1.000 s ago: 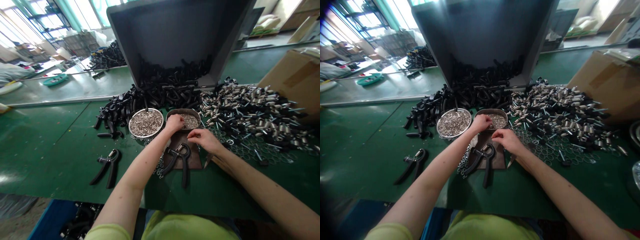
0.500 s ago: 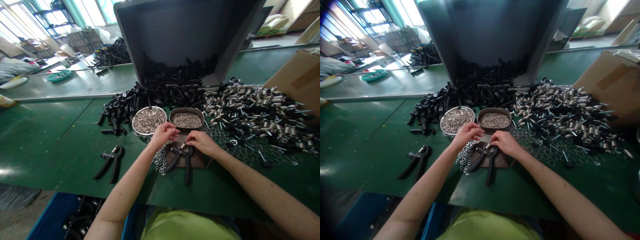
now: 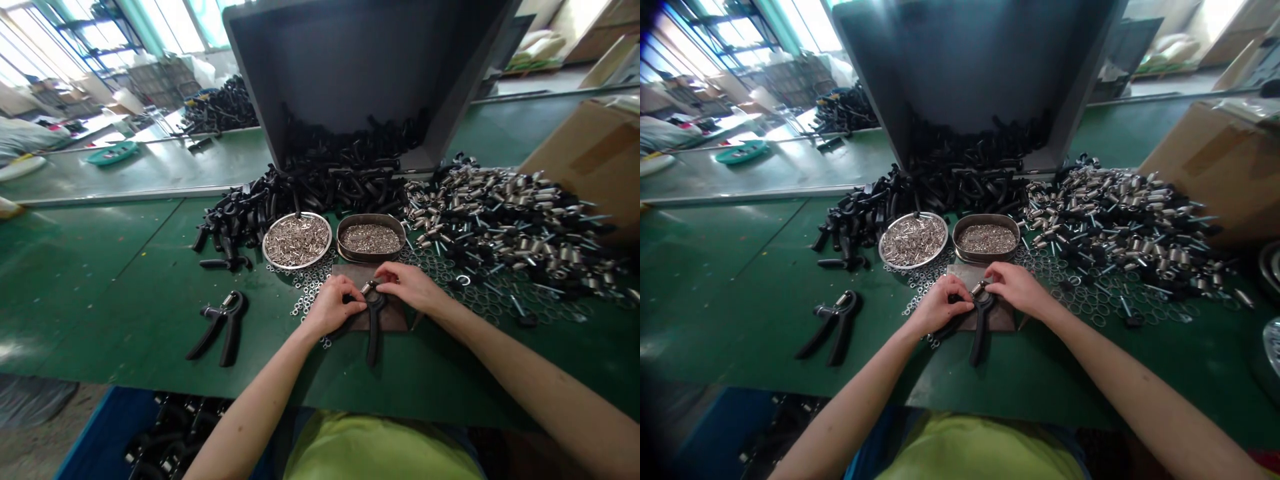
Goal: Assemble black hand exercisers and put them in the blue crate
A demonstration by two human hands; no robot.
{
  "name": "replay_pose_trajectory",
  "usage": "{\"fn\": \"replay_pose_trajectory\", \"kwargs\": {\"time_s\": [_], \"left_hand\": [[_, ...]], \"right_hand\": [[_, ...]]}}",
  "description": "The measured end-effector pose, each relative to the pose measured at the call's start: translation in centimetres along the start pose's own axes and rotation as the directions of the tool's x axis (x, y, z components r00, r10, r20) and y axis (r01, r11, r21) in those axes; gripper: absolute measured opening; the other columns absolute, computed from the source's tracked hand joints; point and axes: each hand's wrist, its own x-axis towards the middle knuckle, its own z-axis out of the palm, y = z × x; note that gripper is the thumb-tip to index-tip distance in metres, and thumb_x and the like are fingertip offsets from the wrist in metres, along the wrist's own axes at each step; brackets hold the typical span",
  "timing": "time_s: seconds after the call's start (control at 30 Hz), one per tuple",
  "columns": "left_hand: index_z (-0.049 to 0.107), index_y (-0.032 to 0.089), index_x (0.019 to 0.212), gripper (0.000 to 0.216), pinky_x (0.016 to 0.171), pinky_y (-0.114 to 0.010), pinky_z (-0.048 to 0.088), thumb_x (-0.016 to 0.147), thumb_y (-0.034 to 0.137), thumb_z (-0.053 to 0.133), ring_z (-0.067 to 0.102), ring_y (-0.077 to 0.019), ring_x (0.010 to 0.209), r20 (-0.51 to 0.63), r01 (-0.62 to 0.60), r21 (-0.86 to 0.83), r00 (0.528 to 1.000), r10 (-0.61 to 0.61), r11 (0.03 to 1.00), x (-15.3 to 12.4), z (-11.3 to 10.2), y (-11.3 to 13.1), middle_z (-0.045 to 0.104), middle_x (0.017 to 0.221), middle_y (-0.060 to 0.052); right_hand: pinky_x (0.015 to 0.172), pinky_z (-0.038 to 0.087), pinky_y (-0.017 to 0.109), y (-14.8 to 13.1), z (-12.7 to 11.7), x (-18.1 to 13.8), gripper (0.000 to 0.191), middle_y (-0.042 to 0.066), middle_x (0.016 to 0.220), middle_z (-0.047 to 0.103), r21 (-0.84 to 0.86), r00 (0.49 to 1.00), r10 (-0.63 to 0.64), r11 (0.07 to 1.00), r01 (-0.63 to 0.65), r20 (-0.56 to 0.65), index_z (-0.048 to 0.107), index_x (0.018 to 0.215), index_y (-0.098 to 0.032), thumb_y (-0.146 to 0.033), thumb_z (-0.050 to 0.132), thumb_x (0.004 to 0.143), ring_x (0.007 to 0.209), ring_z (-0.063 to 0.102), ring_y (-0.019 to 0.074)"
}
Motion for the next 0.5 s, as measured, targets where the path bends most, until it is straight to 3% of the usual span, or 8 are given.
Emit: {"fn": "replay_pose_trajectory", "kwargs": {"time_s": [0.2, 0.3, 0.4, 0.5], "left_hand": [[0.073, 0.024, 0.074, 0.005, 0.088, -0.031, 0.040, 0.070, 0.025, 0.074, 0.054, -0.0177, 0.092, -0.031, -0.014, 0.021, 0.999, 0.015, 1.000, 0.2, 0.7, -0.3, 0.062, 0.089, -0.001], [0.072, 0.023, 0.073, 0.004, 0.089, -0.031, 0.039, 0.069, 0.025, 0.073, 0.053, -0.0180, 0.093, -0.003, -0.009, 0.037, 1.000, 0.010, 0.999, 0.6, 0.6, -0.2, 0.061, 0.089, -0.001], [0.071, 0.021, 0.072, 0.004, 0.088, -0.030, 0.040, 0.069, 0.024, 0.072, 0.054, -0.0176, 0.092, 0.079, 0.038, 0.036, 0.996, -0.041, 0.999, 1.3, 0.5, 0.0, 0.061, 0.091, -0.001], [0.069, 0.020, 0.075, 0.009, 0.082, -0.028, 0.043, 0.068, 0.023, 0.071, 0.056, -0.0170, 0.090, 0.141, 0.137, 0.038, 0.980, -0.141, 0.990, 1.8, 0.3, 0.3, 0.062, 0.091, -0.001]], "right_hand": [[0.073, 0.046, 0.037, 3.7, -1.4, -10.1, 0.030, 0.007, 0.101, 0.063, -0.299, 0.972, 0.109, 0.939, -0.170, -0.208, 0.061, 0.097, -0.023, -0.045, 0.055, 0.079, 0.092, 0.059, 0.0254], [0.067, 0.046, 0.041, 6.0, -0.4, -14.3, 0.035, 0.011, 0.093, 0.063, -0.436, 0.927, 0.215, 0.834, -0.338, -0.307, 0.058, 0.089, -0.020, -0.052, 0.053, 0.076, 0.087, 0.059, 0.0300], [0.065, 0.047, 0.042, 7.0, 0.7, -15.8, 0.032, 0.012, 0.084, 0.063, -0.412, 0.878, 0.302, 0.794, -0.448, -0.372, 0.054, 0.081, -0.020, -0.050, 0.044, 0.081, 0.081, 0.061, 0.0305], [0.061, 0.049, 0.041, 5.5, 0.2, -15.1, 0.031, 0.011, 0.083, 0.065, -0.264, 0.850, 0.377, 0.834, -0.485, -0.369, 0.055, 0.088, -0.020, -0.047, 0.040, 0.084, 0.073, 0.063, 0.0281]]}}
